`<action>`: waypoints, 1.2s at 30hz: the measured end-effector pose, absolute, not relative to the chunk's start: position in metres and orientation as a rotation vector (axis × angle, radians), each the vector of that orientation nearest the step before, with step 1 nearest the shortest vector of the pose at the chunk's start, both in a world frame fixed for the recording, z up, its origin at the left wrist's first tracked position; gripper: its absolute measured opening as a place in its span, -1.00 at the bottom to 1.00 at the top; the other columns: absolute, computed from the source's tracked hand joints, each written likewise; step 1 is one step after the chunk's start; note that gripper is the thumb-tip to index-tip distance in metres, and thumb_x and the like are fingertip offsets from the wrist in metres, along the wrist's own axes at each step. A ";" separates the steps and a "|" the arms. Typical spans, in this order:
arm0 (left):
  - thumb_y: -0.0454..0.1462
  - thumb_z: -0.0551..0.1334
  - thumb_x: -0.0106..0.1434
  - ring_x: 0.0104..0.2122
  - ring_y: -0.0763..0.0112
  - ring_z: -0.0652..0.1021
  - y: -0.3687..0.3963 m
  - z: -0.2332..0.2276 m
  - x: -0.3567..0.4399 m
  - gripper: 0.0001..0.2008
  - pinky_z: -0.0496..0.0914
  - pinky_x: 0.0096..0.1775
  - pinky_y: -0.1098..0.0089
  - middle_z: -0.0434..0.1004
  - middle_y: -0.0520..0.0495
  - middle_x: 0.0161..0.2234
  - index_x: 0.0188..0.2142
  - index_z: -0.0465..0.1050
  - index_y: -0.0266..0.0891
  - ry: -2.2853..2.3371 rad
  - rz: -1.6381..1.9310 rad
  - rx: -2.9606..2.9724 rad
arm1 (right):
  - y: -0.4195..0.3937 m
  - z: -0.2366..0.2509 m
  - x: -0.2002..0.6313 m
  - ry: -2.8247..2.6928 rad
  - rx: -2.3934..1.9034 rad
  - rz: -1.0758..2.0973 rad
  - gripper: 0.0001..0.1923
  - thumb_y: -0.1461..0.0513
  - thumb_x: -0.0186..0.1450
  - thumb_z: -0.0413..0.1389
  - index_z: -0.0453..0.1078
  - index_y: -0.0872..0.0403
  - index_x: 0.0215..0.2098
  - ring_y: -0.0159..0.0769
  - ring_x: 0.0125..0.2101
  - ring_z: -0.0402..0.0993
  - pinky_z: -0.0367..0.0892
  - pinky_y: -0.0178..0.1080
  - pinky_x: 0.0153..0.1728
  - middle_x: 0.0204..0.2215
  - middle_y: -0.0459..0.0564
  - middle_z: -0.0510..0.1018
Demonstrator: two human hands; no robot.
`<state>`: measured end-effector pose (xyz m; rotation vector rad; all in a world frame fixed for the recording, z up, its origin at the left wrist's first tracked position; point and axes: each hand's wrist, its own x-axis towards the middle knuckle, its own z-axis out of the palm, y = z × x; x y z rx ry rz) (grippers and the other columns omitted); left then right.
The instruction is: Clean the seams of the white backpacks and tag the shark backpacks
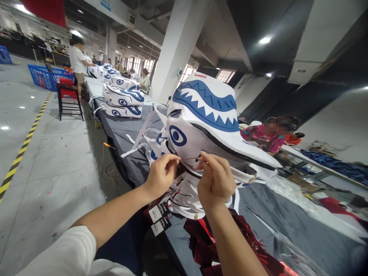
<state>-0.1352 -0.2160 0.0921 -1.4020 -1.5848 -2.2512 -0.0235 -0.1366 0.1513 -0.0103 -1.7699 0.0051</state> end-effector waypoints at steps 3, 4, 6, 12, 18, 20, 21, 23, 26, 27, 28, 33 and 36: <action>-0.22 0.21 0.34 -0.32 0.44 0.60 -0.215 0.109 -0.144 -0.85 0.49 -0.22 0.43 0.61 -0.07 -0.27 -0.20 0.52 -0.22 -1.517 -2.282 -1.508 | -0.141 0.154 -0.021 -1.837 0.036 -0.058 -0.67 0.34 0.42 -0.03 0.47 -0.03 0.02 -0.37 -0.43 0.53 0.48 -0.23 -0.35 -0.26 0.02 0.60; -0.21 0.23 0.32 -0.31 0.43 0.61 -0.213 0.113 -0.146 -0.84 0.50 -0.21 0.43 0.61 -0.07 -0.26 -0.19 0.53 -0.23 -1.499 -2.339 -1.546 | -0.142 0.155 -0.020 -1.853 0.044 -0.030 -0.66 0.35 0.42 -0.03 0.47 -0.03 0.04 -0.37 -0.42 0.53 0.48 -0.24 -0.34 -0.27 0.01 0.61; -0.18 0.29 0.28 -0.32 0.42 0.63 -0.210 0.117 -0.147 -0.82 0.52 -0.22 0.43 0.63 -0.05 -0.31 -0.19 0.54 -0.24 -1.448 -2.509 -1.603 | -0.143 0.156 -0.016 -1.855 0.037 0.115 -0.67 0.36 0.40 0.02 0.45 -0.05 0.05 -0.38 -0.44 0.53 0.48 -0.26 -0.37 -0.31 -0.04 0.62; -0.08 0.37 0.20 -0.41 0.42 0.62 -0.212 0.119 -0.146 -0.74 0.52 -0.34 0.44 0.62 -0.03 -0.41 -0.28 0.59 -0.23 -1.203 -2.807 -1.615 | -0.144 0.158 -0.003 -1.897 -0.117 0.597 -0.90 0.29 0.36 0.16 0.51 -0.01 -0.21 -0.41 -0.55 0.48 0.43 -0.31 -0.50 -0.39 -0.12 0.60; -0.07 0.40 0.17 -0.53 0.55 0.55 -0.208 0.125 -0.144 -0.73 0.45 -0.42 0.47 0.57 0.00 -0.38 -0.35 0.52 -0.24 -1.032 -2.899 -1.721 | -0.137 0.158 -0.001 -1.941 -0.187 0.647 -0.92 0.24 0.36 0.16 0.52 -0.02 -0.23 -0.41 -0.50 0.49 0.41 -0.37 -0.51 -0.39 -0.11 0.59; -0.01 0.42 0.12 -0.62 0.57 0.50 -0.204 0.127 -0.143 -0.64 0.38 -0.53 0.51 0.55 0.03 -0.46 -0.35 0.48 -0.26 -1.077 -3.055 -1.826 | -0.133 0.161 -0.002 -1.993 -0.182 0.571 -0.93 0.25 0.35 0.17 0.51 -0.02 -0.24 -0.41 -0.52 0.46 0.41 -0.37 -0.49 -0.44 -0.13 0.57; 0.01 0.44 0.07 -0.64 0.57 0.48 -0.203 0.128 -0.143 -0.60 0.35 -0.56 0.52 0.54 0.04 -0.50 -0.36 0.47 -0.27 -1.129 -3.080 -1.863 | -0.131 0.162 -0.002 -2.031 -0.170 0.540 -0.94 0.25 0.34 0.17 0.51 -0.02 -0.25 -0.41 -0.53 0.46 0.41 -0.37 -0.49 -0.46 -0.14 0.55; 0.02 0.47 0.01 -0.67 0.59 0.44 -0.201 0.128 -0.144 -0.57 0.30 -0.59 0.54 0.51 0.04 -0.54 -0.38 0.47 -0.28 -1.255 -3.053 -1.904 | -0.127 0.167 -0.003 -2.106 -0.136 0.507 -0.94 0.25 0.33 0.16 0.50 -0.02 -0.27 -0.39 -0.52 0.48 0.42 -0.38 -0.48 -0.48 -0.14 0.55; -0.05 0.44 0.07 -0.66 0.61 0.41 -0.203 0.124 -0.149 -0.66 0.28 -0.59 0.55 0.50 0.04 -0.56 -0.40 0.51 -0.29 -1.454 -2.875 -1.911 | -0.122 0.175 -0.003 -2.198 -0.097 0.514 -0.91 0.24 0.33 0.14 0.50 -0.02 -0.30 -0.36 -0.51 0.53 0.43 -0.40 -0.49 -0.47 -0.13 0.59; -0.08 0.42 0.11 -0.65 0.61 0.40 -0.205 0.123 -0.151 -0.70 0.28 -0.58 0.55 0.49 0.04 -0.57 -0.39 0.53 -0.29 -1.498 -2.798 -1.911 | -0.121 0.177 -0.002 -2.234 -0.089 0.513 -0.90 0.23 0.34 0.13 0.50 -0.02 -0.29 -0.35 -0.51 0.54 0.43 -0.39 -0.48 -0.48 -0.13 0.60; -0.10 0.39 0.14 -0.63 0.59 0.41 -0.206 0.121 -0.153 -0.74 0.29 -0.56 0.54 0.49 0.04 -0.57 -0.38 0.55 -0.29 -1.523 -2.710 -1.910 | -0.120 0.179 -0.002 -2.269 -0.082 0.503 -0.90 0.22 0.34 0.13 0.51 -0.02 -0.29 -0.34 -0.51 0.55 0.43 -0.39 -0.48 -0.49 -0.12 0.60; -0.19 0.30 0.27 -0.42 0.50 0.53 -0.207 0.119 -0.159 -0.79 0.37 -0.35 0.53 0.59 -0.05 -0.42 -0.37 0.59 -0.30 -1.399 -2.269 -1.967 | -0.114 0.184 0.001 -2.445 -0.154 0.377 -0.87 0.17 0.36 0.11 0.51 -0.02 -0.24 -0.34 -0.49 0.56 0.42 -0.40 -0.46 -0.46 -0.12 0.63; -0.24 0.26 0.31 -0.33 0.46 0.58 -0.206 0.120 -0.160 -0.82 0.41 -0.24 0.53 0.63 -0.07 -0.35 -0.32 0.60 -0.30 -1.469 -2.075 -1.978 | -0.112 0.185 0.001 -2.470 -0.131 0.274 -0.87 0.16 0.37 0.10 0.49 -0.02 -0.25 -0.37 -0.52 0.55 0.39 -0.42 -0.48 -0.47 -0.14 0.62</action>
